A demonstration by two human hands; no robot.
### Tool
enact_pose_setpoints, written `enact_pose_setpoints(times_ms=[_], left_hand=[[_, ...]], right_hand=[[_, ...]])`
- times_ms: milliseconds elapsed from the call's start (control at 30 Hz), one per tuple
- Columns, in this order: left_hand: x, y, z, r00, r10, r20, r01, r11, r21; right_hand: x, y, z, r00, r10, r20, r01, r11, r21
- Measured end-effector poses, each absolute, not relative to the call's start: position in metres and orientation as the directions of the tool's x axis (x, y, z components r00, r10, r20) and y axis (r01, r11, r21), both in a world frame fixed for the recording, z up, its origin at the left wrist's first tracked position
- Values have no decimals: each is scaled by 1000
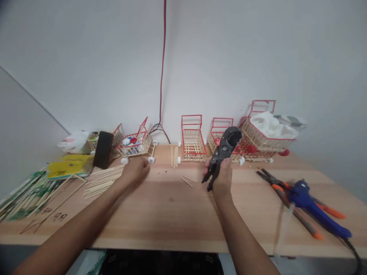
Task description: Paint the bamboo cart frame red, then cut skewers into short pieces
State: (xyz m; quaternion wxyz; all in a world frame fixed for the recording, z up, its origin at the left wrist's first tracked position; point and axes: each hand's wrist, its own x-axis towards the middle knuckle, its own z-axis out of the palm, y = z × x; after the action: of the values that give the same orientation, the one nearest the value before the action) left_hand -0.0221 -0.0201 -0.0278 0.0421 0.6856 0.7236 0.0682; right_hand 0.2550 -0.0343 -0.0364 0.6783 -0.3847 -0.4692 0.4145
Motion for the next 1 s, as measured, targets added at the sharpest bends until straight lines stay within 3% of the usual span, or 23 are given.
enact_pose_setpoints(times_ms=[367, 433, 500, 600, 700, 833, 1000], left_hand=[[-33, -47, -18, -13, 1000, -21, 991, 16, 137], [-37, -58, -15, 26, 1000, 1, 985, -26, 172], [-40, -66, -13, 99, 995, 23, 962, -102, 253], [-37, -70, -12, 248, 968, 22, 864, -232, 447], [-25, -68, -11, 358, 934, 14, 740, -293, 605], [-3, -61, -8, 436, 900, -8, 630, -299, 717], [21, -50, -15, 526, 839, -139, 432, -123, 894]], right_hand=[[266, -38, -30, 296, 876, 381, -68, 417, -906], [277, -48, -27, 273, 885, 377, 48, 379, -924], [293, -61, -20, 193, 910, 367, 286, 306, -908], [316, -83, -7, 77, 942, 327, 689, 187, -700], [333, -98, 5, 21, 981, 192, 905, 63, -421], [340, -102, 5, 47, 999, -5, 981, -48, -188], [332, -92, -5, 197, 975, -99, 974, -206, -91]])
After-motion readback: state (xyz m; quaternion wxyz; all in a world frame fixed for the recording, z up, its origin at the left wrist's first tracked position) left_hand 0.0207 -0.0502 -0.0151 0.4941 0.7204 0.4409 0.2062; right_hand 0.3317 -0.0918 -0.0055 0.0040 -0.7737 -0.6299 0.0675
